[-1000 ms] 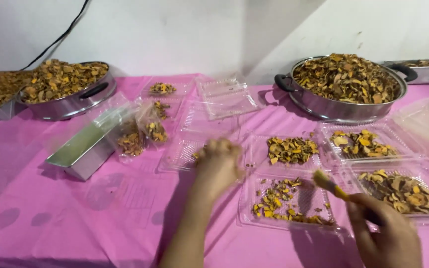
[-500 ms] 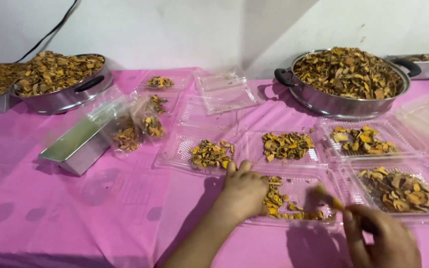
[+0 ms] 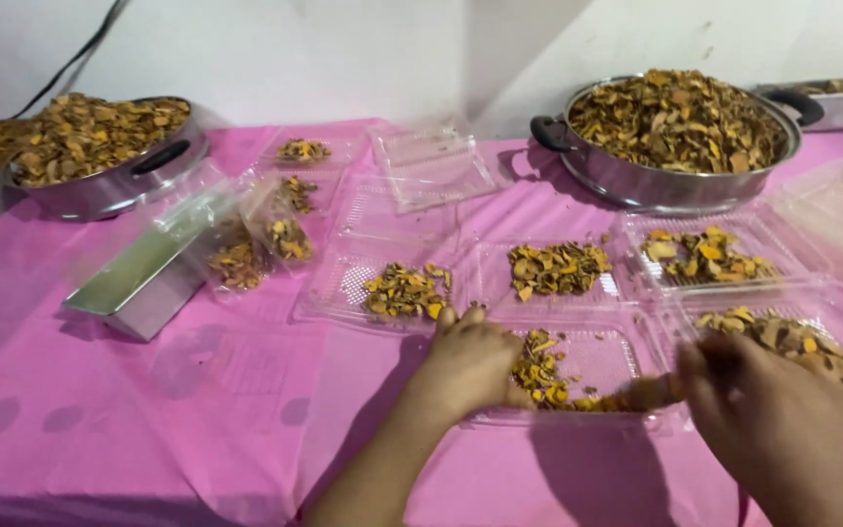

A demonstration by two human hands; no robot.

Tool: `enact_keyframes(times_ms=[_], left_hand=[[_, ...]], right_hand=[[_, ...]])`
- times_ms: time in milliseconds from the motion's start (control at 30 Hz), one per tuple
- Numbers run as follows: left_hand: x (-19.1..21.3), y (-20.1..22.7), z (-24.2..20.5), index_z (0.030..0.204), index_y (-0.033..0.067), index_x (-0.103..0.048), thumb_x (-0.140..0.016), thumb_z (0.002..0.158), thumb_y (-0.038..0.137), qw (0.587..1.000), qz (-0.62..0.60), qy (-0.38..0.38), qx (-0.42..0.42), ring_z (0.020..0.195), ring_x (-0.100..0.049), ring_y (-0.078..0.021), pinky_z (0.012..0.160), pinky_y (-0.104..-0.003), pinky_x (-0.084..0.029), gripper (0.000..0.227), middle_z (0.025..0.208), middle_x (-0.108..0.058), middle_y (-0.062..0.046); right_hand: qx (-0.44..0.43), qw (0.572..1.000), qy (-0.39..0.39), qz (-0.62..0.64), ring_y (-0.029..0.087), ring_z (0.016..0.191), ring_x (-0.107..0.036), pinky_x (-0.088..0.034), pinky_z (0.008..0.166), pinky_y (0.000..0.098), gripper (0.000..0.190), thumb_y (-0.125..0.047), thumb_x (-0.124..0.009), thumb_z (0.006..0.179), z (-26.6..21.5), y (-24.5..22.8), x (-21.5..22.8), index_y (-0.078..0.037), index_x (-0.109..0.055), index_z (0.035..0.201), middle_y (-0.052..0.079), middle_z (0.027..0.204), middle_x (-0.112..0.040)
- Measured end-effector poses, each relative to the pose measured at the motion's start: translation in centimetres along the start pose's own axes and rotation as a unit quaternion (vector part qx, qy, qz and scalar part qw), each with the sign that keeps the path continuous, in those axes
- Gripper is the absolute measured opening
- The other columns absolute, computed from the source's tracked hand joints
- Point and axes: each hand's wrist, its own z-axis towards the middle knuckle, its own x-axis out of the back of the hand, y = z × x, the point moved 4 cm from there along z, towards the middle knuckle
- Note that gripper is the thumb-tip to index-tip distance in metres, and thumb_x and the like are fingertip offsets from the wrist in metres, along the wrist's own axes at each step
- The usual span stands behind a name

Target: Sorting dried leaves or herbs from large containers into smaller plastic packaging containers using hands and a brush.

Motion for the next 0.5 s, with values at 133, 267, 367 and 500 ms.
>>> enact_keyframes(times_ms=[133,267,367,500], left_hand=[[0.2,0.4,-0.5,0.134,0.0108,-0.055,-0.063,0.087,0.057,0.996,0.034,-0.079,0.028,0.138,-0.030,-0.0321,0.117,-0.063,-0.013,0.066,0.139,-0.052,-0.011],[-0.6,0.2,0.5,0.135,0.0146,-0.055,-0.069,0.086,0.048,0.997,0.049,-0.056,0.033,0.132,-0.035,-0.0300,0.112,-0.058,-0.019,0.061,0.135,-0.055,-0.008],[-0.3,0.4,0.6,0.113,0.0107,-0.065,-0.067,0.088,0.034,0.999,0.043,0.000,0.017,0.119,-0.043,-0.0267,0.108,-0.053,-0.024,0.034,0.112,-0.064,-0.007],[0.3,-0.1,0.0,0.110,0.0118,-0.064,-0.063,0.084,0.059,0.999,0.015,0.029,0.008,0.123,-0.044,-0.0296,0.114,-0.056,-0.016,0.053,0.113,-0.063,-0.008]], right_hand=[[0.032,0.996,0.080,0.032,0.037,0.086,-0.074,-0.055,0.074,0.0466,0.043,-0.058,-0.054,0.099,1.3,-0.2,-2.6,-0.025,-0.072,0.078,0.007,0.074,-0.075],[0.011,0.995,0.054,0.083,0.024,0.074,-0.076,-0.054,0.069,0.0376,0.045,-0.068,-0.058,0.092,1.1,-1.7,-1.9,-0.028,-0.076,0.081,0.005,0.061,-0.073],[0.001,0.984,0.076,0.161,0.009,0.068,-0.076,-0.057,0.064,0.0300,0.031,-0.055,-0.066,0.095,1.0,-1.6,-0.7,-0.029,-0.079,0.105,-0.004,0.067,-0.080],[-0.009,0.994,0.100,0.042,0.017,0.077,-0.077,-0.054,0.068,0.0335,0.041,-0.069,-0.058,0.099,1.2,0.1,-0.2,-0.033,-0.077,0.098,-0.002,0.071,-0.077]])
